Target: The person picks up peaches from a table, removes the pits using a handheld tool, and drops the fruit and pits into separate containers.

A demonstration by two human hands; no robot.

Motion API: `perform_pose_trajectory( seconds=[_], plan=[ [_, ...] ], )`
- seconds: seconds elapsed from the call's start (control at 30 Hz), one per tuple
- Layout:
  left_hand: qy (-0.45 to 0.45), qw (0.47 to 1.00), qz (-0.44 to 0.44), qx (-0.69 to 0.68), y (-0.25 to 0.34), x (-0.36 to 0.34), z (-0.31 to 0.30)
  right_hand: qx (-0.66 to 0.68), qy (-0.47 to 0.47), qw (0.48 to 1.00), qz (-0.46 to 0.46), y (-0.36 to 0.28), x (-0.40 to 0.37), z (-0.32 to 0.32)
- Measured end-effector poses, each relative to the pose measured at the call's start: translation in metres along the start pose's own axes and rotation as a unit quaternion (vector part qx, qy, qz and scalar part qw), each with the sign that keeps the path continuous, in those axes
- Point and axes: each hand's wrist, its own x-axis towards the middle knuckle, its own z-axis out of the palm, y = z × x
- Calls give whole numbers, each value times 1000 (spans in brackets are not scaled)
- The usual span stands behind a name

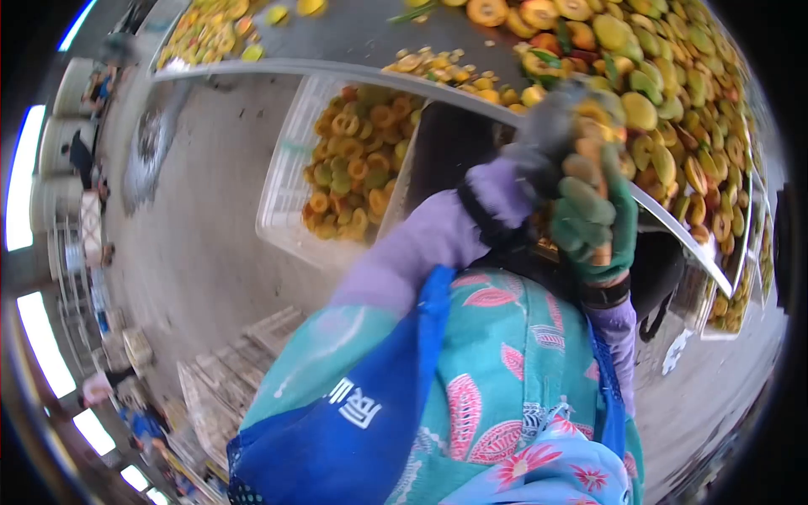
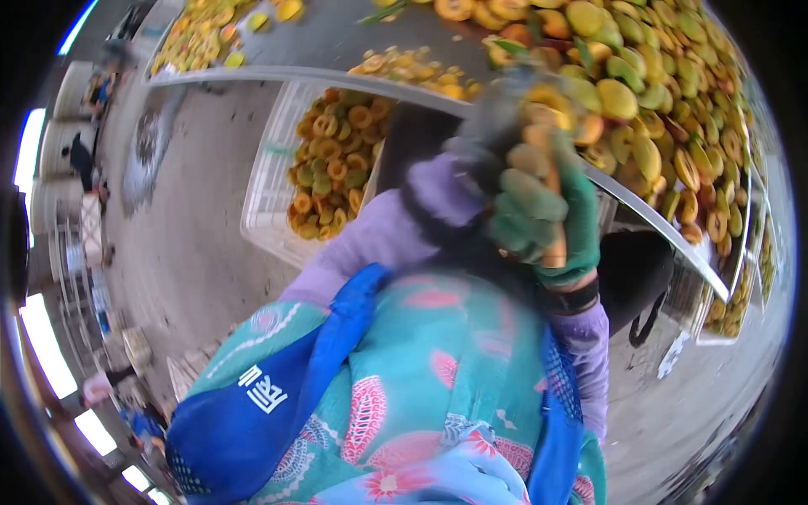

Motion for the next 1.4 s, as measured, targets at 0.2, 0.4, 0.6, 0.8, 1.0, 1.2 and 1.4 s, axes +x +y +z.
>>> perform_pose_trajectory(
  seconds=[0.2, 0.4, 0.6, 0.8, 1.0, 1.2, 1.4],
  plan=[
    [127, 812, 77, 565, 97, -62, -108, 21, 267, 963, -30, -15, -48, -15],
    [48, 584, 38, 810, 106, 51, -2, -10, 251, 968, 8, -15, -46, -51],
    [-95, 473, 62, 874, 61, 122, -30, -242, 405, 864, -177, -21, -43, -18],
    [-82, 661, 254, 701, 52, 33, -13, -633, 369, 653, -192, -28, -2, -30],
    [-39, 905, 145, 399, 5, 16, -3, -652, 380, 629, -186, -26, 4, -48],
    [8, 979, 3, 204, 2, 13, 11, -621, 368, 649, -240, -9, 2, -54],
    [-12, 944, 74, 321, -1, 6, 16, -567, 379, 691, -241, -6, 0, -44]
  ],
)
